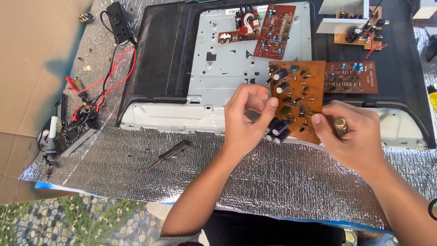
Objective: Inspecting and probing a circuit board from a disassembled television using a screwdriver.
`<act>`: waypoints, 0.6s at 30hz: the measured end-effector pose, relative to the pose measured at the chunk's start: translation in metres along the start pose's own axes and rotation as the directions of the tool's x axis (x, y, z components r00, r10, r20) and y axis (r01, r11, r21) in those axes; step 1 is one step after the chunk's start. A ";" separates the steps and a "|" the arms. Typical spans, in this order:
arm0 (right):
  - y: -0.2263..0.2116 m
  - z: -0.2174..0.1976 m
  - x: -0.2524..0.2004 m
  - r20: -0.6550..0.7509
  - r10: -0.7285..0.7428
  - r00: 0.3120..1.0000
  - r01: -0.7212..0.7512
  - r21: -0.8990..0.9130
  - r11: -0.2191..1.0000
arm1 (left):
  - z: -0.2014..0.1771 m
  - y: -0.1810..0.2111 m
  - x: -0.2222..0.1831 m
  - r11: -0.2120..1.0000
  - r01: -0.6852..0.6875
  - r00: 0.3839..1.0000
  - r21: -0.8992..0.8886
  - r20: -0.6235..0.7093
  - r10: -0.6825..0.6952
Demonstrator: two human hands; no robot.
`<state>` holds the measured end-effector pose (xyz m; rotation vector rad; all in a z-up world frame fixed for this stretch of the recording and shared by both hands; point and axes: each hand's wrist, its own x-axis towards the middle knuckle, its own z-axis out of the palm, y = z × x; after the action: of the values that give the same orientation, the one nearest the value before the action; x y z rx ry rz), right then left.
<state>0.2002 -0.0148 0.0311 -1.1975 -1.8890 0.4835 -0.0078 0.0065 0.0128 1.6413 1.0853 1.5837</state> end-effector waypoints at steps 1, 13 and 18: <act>0.000 0.001 0.000 0.001 -0.001 1.000 0.001 0.001 1.000 | 0.000 0.003 0.001 1.000 0.000 1.000 0.001 -0.002 0.000; -0.003 0.008 -0.008 -0.037 0.006 0.999 -0.009 -0.078 0.997 | -0.002 0.016 -0.002 0.902 -0.285 0.956 0.325 0.162 0.244; -0.007 0.007 -0.011 -0.117 -0.251 0.961 0.217 -0.243 0.945 | 0.007 0.007 -0.007 0.871 -0.316 0.947 0.376 0.172 0.270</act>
<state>0.1929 -0.0264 0.0267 -1.0991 -1.9643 0.0465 0.0002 -0.0021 0.0144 2.2349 1.1999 1.4914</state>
